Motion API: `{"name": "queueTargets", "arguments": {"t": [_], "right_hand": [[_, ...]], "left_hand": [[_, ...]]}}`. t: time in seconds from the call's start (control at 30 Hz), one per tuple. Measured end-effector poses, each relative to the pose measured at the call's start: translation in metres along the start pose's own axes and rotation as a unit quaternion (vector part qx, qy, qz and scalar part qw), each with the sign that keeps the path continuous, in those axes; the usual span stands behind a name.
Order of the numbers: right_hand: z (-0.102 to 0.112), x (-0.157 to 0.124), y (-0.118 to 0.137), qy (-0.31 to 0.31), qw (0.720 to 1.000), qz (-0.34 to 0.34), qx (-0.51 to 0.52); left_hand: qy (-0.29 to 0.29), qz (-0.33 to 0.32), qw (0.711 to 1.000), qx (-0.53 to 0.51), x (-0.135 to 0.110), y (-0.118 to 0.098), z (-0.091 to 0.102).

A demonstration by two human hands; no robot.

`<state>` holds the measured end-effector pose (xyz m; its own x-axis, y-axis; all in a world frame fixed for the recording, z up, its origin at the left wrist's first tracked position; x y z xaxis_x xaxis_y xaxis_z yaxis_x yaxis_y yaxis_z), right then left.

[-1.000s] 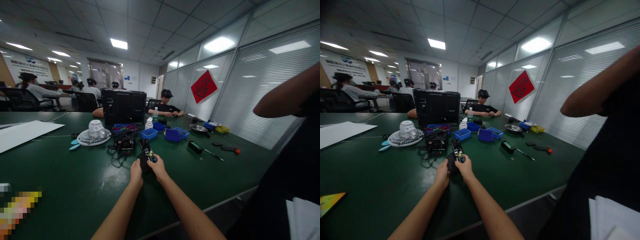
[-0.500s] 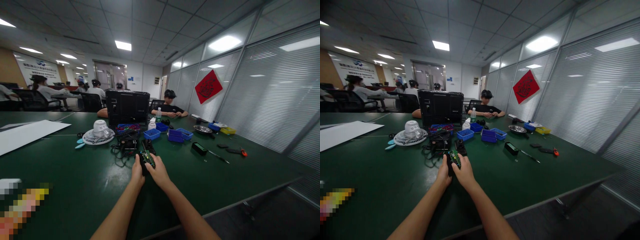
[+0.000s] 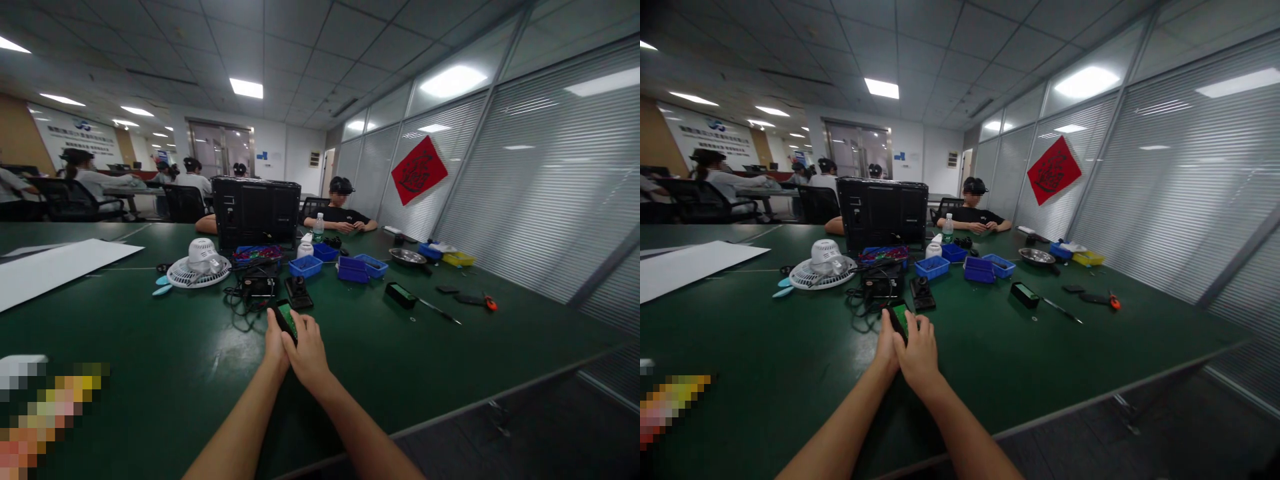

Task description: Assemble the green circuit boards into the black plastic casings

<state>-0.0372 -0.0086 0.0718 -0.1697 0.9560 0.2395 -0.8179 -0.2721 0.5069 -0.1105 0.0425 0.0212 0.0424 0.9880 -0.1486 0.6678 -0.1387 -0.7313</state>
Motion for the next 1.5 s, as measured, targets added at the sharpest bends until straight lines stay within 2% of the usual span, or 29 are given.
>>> {"name": "queueTargets", "arguments": {"t": [0.07, 0.13, 0.27, 0.33, 0.4, 0.57, 0.7, 1.0, 1.5], "right_hand": [[-0.001, -0.001, -0.008, 0.012, 1.000, -0.011, 0.024], [0.000, -0.003, -0.016, 0.020, 0.999, -0.026, 0.027], [0.000, -0.014, -0.022, 0.043, 0.998, -0.045, -0.027], [-0.005, -0.023, -0.013, 0.061, 0.996, -0.034, -0.049], [-0.013, -0.032, 0.000, 0.077, 0.995, -0.021, -0.063], [-0.038, -0.038, 0.037, 0.131, 0.987, -0.001, -0.089], [-0.046, -0.026, 0.041, 0.156, 0.982, 0.000, -0.110], [-0.029, -0.014, -0.002, 0.148, 0.977, -0.054, -0.147], [0.039, -0.009, -0.102, 0.108, 0.961, -0.184, -0.176]], "left_hand": [[-0.019, -0.016, 0.999, 0.038, 0.002, 0.001, 0.001], [-0.050, -0.068, 0.992, 0.089, 0.004, -0.003, 0.003], [-0.152, -0.186, 0.960, 0.145, 0.002, -0.025, 0.011], [-0.213, -0.236, 0.934, 0.161, -0.002, -0.042, 0.016], [-0.246, -0.274, 0.916, 0.159, -0.007, -0.059, 0.021], [-0.267, -0.361, 0.875, 0.180, -0.017, -0.091, 0.027], [-0.282, -0.377, 0.864, 0.180, -0.020, -0.098, 0.029], [-0.258, -0.361, 0.881, 0.166, -0.018, -0.088, 0.022], [-0.241, -0.329, 0.898, 0.165, -0.005, -0.074, 0.027]]}}
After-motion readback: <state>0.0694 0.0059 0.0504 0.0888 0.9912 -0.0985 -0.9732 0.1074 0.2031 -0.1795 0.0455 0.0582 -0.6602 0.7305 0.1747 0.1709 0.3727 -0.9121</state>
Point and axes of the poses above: each hand's wrist, its own x-axis towards the middle knuckle, its own z-axis out of the back of the hand, y = z × x, the point moved 3 cm from there along x, towards the middle knuckle, and after that the axes turned 14 degrees about y, right-handed, at the moved point
